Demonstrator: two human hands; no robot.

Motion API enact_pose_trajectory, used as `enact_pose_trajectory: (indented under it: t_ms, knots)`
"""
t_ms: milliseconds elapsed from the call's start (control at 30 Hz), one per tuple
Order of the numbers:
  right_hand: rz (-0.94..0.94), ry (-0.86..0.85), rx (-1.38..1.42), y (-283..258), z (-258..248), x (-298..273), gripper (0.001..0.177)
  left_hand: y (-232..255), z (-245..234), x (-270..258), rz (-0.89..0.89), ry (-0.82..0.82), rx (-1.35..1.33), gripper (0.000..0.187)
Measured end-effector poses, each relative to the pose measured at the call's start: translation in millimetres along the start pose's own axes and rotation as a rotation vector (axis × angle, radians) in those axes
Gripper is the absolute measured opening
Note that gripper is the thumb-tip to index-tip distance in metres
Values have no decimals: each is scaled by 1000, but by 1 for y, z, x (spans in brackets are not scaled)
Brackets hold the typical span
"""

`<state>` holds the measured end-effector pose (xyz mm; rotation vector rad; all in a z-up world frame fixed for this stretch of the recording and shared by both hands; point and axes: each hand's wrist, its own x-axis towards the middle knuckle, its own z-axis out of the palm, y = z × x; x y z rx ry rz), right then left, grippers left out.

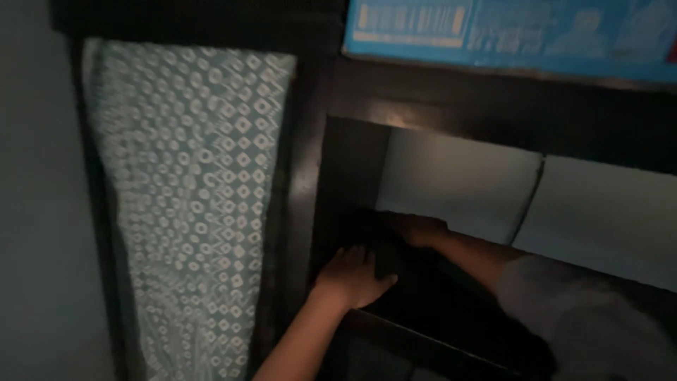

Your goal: Dusting and cleaning a wooden shelf unit in a bedroom.

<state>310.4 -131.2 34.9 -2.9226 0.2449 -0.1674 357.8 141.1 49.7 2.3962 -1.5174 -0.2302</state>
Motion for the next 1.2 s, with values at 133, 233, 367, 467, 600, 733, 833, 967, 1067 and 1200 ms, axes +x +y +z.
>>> enact_pose_trajectory:
  t_ms: [133,233,367,467,600,733,833,967,1067,1200]
  knots:
    - [3,15,39,-33,-17,-8,57,-3,9,5,11,122,6,87]
    - [19,18,82,-49,-26,-20,57,-3,10,6,4,151,-9,84]
    - [50,12,132,-46,-19,-36,57,-4,8,7,30,138,-20,81]
    - [46,-18,148,-51,-17,-40,57,-12,19,21,106,188,25,75]
    - [42,-53,196,-20,-3,-28,58,-15,28,29,122,276,32,73]
    - [-69,-67,197,31,0,34,60,-12,22,27,89,226,61,74]
    - [-186,-93,135,40,-2,44,63,-6,13,13,87,175,15,75]
    - [-140,-37,42,27,4,16,66,-6,10,9,73,119,-36,83]
    - [-59,36,-43,28,-2,41,70,-8,12,13,35,98,1,86]
    - [61,114,-144,144,69,131,81,-4,7,9,28,37,8,89]
